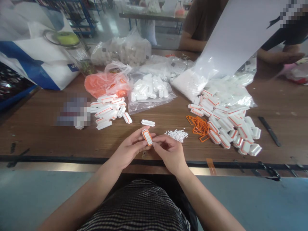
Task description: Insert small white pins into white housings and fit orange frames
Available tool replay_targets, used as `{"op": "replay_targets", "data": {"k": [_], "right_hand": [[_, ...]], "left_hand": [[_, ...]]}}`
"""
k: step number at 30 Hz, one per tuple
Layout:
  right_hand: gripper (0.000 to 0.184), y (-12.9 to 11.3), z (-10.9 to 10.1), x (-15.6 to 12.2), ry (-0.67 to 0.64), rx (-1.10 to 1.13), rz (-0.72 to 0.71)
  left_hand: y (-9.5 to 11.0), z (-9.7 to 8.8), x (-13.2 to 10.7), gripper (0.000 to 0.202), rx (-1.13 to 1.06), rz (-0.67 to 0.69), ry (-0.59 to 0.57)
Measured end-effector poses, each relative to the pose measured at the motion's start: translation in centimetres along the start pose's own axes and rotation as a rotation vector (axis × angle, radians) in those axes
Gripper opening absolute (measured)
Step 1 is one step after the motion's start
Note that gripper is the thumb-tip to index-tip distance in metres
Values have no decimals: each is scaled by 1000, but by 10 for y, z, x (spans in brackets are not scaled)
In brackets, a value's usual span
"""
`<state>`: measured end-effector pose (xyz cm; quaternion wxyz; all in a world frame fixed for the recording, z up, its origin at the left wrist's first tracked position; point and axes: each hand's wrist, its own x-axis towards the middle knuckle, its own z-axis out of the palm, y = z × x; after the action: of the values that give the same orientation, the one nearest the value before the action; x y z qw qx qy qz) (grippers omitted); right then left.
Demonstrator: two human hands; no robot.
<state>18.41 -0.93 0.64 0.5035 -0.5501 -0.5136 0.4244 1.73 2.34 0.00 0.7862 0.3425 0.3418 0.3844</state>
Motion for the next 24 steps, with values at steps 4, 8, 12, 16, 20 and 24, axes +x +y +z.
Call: {"op": "replay_targets", "data": {"k": [4,8,12,16,20,24], "right_hand": [[8,-2,-2,5,-43,-29,85],[11,-5,-4,9,-101,-49,112],[14,-8,-6,12,-133,-62,122],[16,-11,-9,12,-114,-183,96],[15,-15,-11,10,-81,-225,41],[15,-20,-11,13,-116,-221,35]], "left_hand": [[0,1,-1,54,22,28,-9],[0,3,-1,56,68,40,-8],[-1,1,-1,55,116,48,-33],[-2,1,-1,56,130,41,-60],[-1,1,-1,58,115,47,-79],[0,0,-1,56,90,56,-91]]}}
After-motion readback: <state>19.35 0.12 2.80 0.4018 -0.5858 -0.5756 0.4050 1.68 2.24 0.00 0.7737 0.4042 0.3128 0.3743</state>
